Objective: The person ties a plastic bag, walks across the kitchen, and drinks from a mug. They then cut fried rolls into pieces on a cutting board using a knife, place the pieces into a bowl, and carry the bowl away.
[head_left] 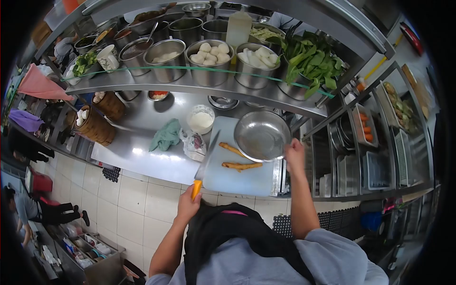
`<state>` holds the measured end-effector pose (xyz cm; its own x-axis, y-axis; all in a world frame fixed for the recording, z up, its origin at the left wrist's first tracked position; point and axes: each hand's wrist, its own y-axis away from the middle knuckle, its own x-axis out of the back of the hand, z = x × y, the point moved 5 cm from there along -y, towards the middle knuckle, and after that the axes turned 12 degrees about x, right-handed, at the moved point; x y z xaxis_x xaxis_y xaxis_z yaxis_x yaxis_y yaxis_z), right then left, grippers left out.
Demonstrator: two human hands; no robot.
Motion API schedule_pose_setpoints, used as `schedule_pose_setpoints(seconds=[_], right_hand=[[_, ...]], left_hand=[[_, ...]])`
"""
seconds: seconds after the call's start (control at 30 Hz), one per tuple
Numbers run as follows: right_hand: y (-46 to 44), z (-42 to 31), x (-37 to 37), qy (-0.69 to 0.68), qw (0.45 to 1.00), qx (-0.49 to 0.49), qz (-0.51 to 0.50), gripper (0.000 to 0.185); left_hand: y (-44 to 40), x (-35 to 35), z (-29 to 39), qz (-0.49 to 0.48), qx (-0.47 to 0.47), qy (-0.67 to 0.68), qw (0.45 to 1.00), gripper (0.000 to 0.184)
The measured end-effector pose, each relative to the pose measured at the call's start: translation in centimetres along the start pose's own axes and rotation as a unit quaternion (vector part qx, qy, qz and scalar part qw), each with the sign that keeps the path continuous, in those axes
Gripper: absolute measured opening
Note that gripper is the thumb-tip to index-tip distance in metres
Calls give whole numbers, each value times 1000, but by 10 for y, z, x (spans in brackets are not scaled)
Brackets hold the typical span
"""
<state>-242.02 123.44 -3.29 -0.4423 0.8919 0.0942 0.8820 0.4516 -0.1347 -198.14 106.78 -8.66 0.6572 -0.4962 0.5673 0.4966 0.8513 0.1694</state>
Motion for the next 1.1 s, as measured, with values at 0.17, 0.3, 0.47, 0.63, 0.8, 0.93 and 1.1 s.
schedule_pose_setpoints(seconds=[0.17, 0.3, 0.47, 0.63, 0.8, 0.93, 1.1], right_hand=[[-95, 38, -97, -189, 973, -53, 122, 12], [-191, 93, -134, -371, 908, -77, 180, 11], [-306, 289, -138, -364, 927, -7, 92, 24], [-117, 139, -147, 346, 877, 44, -331, 29], [-30, 111, -145, 445, 795, 71, -405, 38], [-12, 99, -173, 391, 792, 136, -449, 56], [31, 65, -173, 467, 723, 172, -478, 79]], left_hand=[[32, 19, -27, 25, 112, 38, 993, 45], [58, 14, -63, 20, 185, 73, 980, 46], [88, 12, -68, 11, 229, 89, 969, 51], [92, 16, -55, 11, 177, 53, 983, 51], [80, 15, -43, 7, 133, 28, 991, 49], [58, 6, -32, -13, 113, 5, 993, 48], [32, -13, -18, -33, 111, 24, 993, 47]])
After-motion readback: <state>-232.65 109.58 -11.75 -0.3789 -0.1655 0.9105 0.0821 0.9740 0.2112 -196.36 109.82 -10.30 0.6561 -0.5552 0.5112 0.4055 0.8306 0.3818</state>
